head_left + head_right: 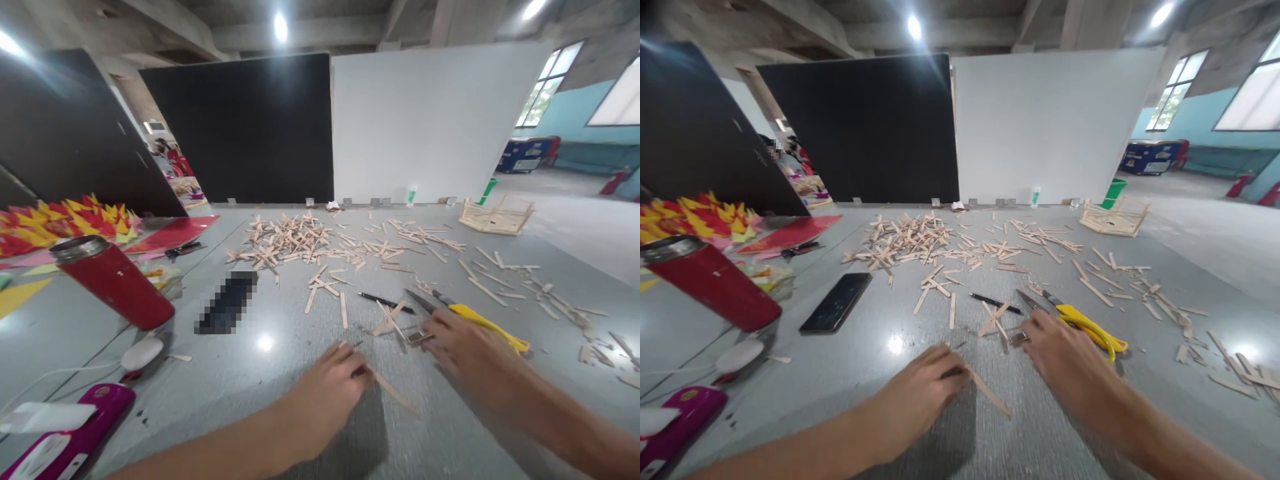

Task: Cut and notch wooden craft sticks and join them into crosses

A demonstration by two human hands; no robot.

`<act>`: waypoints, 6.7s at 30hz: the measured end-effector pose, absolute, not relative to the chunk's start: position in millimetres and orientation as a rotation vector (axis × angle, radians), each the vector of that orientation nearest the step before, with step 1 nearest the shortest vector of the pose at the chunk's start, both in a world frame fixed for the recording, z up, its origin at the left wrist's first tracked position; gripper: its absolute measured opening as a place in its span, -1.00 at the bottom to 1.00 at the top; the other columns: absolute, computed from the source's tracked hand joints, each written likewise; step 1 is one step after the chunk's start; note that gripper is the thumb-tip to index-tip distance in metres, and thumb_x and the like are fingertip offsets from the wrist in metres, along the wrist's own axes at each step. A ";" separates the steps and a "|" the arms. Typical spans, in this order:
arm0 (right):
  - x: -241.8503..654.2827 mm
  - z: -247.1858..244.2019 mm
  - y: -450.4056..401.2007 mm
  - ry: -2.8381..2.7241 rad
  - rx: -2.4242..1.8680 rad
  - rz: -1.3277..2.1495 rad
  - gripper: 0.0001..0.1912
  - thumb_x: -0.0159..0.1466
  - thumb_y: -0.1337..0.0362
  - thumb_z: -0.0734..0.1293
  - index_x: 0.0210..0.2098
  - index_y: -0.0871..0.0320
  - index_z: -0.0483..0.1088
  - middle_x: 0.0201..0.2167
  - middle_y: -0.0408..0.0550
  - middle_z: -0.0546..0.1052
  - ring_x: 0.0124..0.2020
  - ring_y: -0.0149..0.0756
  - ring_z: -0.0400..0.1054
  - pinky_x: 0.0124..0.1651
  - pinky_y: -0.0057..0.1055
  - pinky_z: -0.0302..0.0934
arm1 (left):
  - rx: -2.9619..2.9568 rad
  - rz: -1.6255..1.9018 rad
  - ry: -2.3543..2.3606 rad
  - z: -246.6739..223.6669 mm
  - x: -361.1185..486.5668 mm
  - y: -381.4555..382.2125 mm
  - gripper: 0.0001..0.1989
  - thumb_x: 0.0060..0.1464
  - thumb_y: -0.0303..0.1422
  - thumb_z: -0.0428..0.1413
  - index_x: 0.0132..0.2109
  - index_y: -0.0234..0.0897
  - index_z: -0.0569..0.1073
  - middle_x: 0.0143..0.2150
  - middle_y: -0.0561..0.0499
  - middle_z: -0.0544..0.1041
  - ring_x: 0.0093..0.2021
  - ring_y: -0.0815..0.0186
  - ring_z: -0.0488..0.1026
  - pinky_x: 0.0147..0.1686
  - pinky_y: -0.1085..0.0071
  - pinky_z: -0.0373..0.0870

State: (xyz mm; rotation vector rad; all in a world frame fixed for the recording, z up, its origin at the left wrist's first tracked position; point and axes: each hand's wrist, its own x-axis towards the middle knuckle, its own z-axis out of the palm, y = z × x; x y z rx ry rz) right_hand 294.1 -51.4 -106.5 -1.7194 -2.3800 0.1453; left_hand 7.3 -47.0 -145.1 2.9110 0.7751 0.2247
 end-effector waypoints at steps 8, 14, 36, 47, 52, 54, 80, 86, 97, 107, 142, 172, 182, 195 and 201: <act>334.2 -98.0 -40.9 -2.361 -2.290 0.116 -0.88 0.32 0.28 0.42 -0.17 0.17 0.48 -0.22 0.18 0.63 -0.18 0.19 0.59 -0.29 -0.24 0.18 | 3.021 0.212 0.905 -154.9 5.6 -55.2 -0.66 0.30 -0.49 0.10 0.18 -0.43 0.50 0.15 -0.16 0.57 0.17 0.04 0.44 0.24 0.19 0.33; 332.4 -95.1 -39.3 -2.354 -2.393 0.006 -0.72 0.24 0.43 0.36 -0.05 0.26 0.44 -0.19 0.30 0.62 -0.13 0.31 0.58 -0.27 -0.24 0.10 | 3.071 0.144 0.915 -151.2 2.1 -59.6 -0.71 0.36 -0.45 0.05 0.13 -0.45 0.53 0.06 -0.18 0.60 0.16 0.01 0.48 0.20 0.14 0.36; 277.3 -88.6 20.0 -2.579 -1.469 0.501 -0.61 0.41 0.19 0.29 0.20 0.06 0.42 0.04 0.04 0.58 -0.16 -0.17 0.51 -0.01 -0.25 0.32 | 3.144 0.475 0.938 -163.3 -12.8 -68.2 -0.68 0.39 -0.40 -0.01 0.12 -0.46 0.52 0.00 -0.17 0.59 0.03 0.01 0.50 0.20 0.02 0.30; 275.5 -68.1 65.0 -2.248 -1.411 0.761 -0.67 0.41 0.02 0.25 -0.24 0.13 0.49 -0.42 -0.08 0.57 -0.50 -0.32 0.40 -0.46 -0.41 0.27 | 3.160 0.514 0.919 -161.2 -18.6 -69.9 -0.71 0.42 -0.42 -0.01 0.12 -0.43 0.52 -0.01 -0.14 0.59 -0.02 0.08 0.48 0.19 0.08 0.31; 299.4 -89.1 85.5 -2.093 -1.592 0.536 -0.70 0.36 0.07 0.26 -0.30 0.13 0.50 -0.50 -0.07 0.59 -0.54 -0.27 0.44 -0.50 -0.39 0.28 | 3.100 0.578 0.902 -165.6 -19.6 -69.7 -0.71 0.41 -0.40 0.02 0.13 -0.43 0.50 -0.01 -0.15 0.59 -0.01 0.07 0.48 0.18 0.06 0.34; 307.0 -95.5 90.1 -2.089 -1.644 0.438 -0.71 0.36 0.10 0.25 -0.32 0.12 0.52 -0.49 -0.05 0.61 -0.51 -0.22 0.48 -0.46 -0.34 0.32 | 3.081 0.573 0.905 -165.6 -19.7 -69.9 -0.71 0.41 -0.42 0.01 0.14 -0.42 0.50 -0.01 -0.14 0.60 0.00 0.08 0.48 0.20 0.07 0.34; 275.4 -99.3 57.9 -2.397 -1.428 0.046 -0.69 0.44 0.26 0.15 0.05 0.13 0.45 -0.22 0.07 0.66 -0.26 -0.08 0.55 -0.18 -0.25 0.31 | 3.106 0.461 1.046 -157.6 -23.7 -70.8 -0.66 0.39 -0.38 0.02 0.15 -0.46 0.53 0.06 -0.16 0.60 0.08 0.03 0.46 0.30 0.01 0.18; 276.7 -89.1 50.6 -2.285 -1.450 -0.082 -0.90 0.41 0.23 0.20 -0.14 0.07 0.32 -0.42 -0.08 0.54 -0.49 -0.21 0.37 -0.36 -0.32 0.15 | 3.032 0.673 1.209 -153.3 -20.6 -77.2 -0.67 0.43 -0.50 -0.07 0.12 -0.41 0.54 0.01 -0.10 0.62 0.08 0.10 0.48 0.34 0.13 0.17; 274.6 -59.7 29.0 -2.322 -1.222 -0.161 -0.77 0.53 0.17 0.20 -0.04 0.07 0.46 -0.40 -0.11 0.58 -0.46 -0.23 0.47 -0.32 -0.31 0.28 | 3.091 0.570 1.045 -156.0 -17.9 -83.2 -0.68 0.46 -0.44 -0.07 0.10 -0.38 0.55 0.07 -0.14 0.64 0.10 0.10 0.53 0.28 0.13 0.29; 257.9 -57.1 8.6 -2.693 -1.208 0.473 -0.61 0.58 0.14 0.14 -0.33 0.07 0.41 -0.38 -0.08 0.58 -0.32 -0.20 0.46 -0.22 -0.27 0.21 | 2.806 0.342 1.512 -144.2 -27.4 -77.3 -0.66 0.28 -0.67 0.04 0.09 -0.36 0.54 -0.14 -0.07 0.68 -0.15 0.10 0.64 -0.06 0.11 0.59; 237.6 -104.1 -17.6 -2.957 -1.200 0.620 -0.69 0.30 0.64 0.26 -0.31 0.12 0.49 -0.35 -0.13 0.50 -0.41 -0.29 0.31 -0.34 -0.35 -0.12 | 2.969 0.550 1.164 -160.7 -23.6 -65.1 -0.77 0.37 -0.50 0.11 0.11 -0.39 0.52 0.03 -0.13 0.64 0.00 0.05 0.56 0.09 0.08 0.48; 237.6 -76.4 -6.1 -2.551 -1.097 0.363 -0.71 0.54 0.22 0.18 -0.10 0.12 0.53 -0.33 -0.02 0.62 -0.33 -0.20 0.48 -0.20 -0.30 0.23 | 2.944 0.596 0.947 -152.3 -21.2 -66.4 -0.74 0.31 -0.49 0.17 0.11 -0.41 0.52 -0.03 -0.10 0.59 0.03 0.05 0.48 0.24 0.06 0.39; 235.1 -80.6 -15.3 -2.145 -1.386 1.234 -0.69 0.40 0.17 0.39 -0.46 0.12 0.41 -0.60 -0.20 0.54 -0.59 -0.41 0.42 -0.55 -0.53 0.17 | 3.036 0.495 0.769 -146.2 -20.1 -68.4 -0.77 0.34 -0.46 0.13 0.07 -0.47 0.53 -0.01 -0.15 0.57 -0.02 0.06 0.46 0.09 0.13 0.42; 219.3 -133.4 -13.5 -1.737 -1.275 1.724 -0.58 0.33 0.03 0.48 -0.44 0.10 0.27 -0.60 -0.23 0.49 -0.66 -0.46 0.35 -0.66 -0.59 0.18 | 3.100 0.566 0.708 -149.5 -20.3 -65.5 -0.78 0.43 -0.50 0.04 0.05 -0.48 0.56 0.02 -0.18 0.62 0.08 0.13 0.52 0.29 0.21 0.31; 218.6 -139.4 -17.0 -1.956 -1.280 1.461 -0.51 0.45 0.07 0.35 -0.56 0.10 0.24 -0.73 -0.26 0.37 -0.70 -0.50 0.21 -0.60 -0.54 0.06 | 3.114 0.590 0.719 -150.7 -21.8 -64.7 -0.74 0.44 -0.50 0.01 0.07 -0.50 0.57 0.05 -0.20 0.63 0.09 0.09 0.52 0.26 0.18 0.35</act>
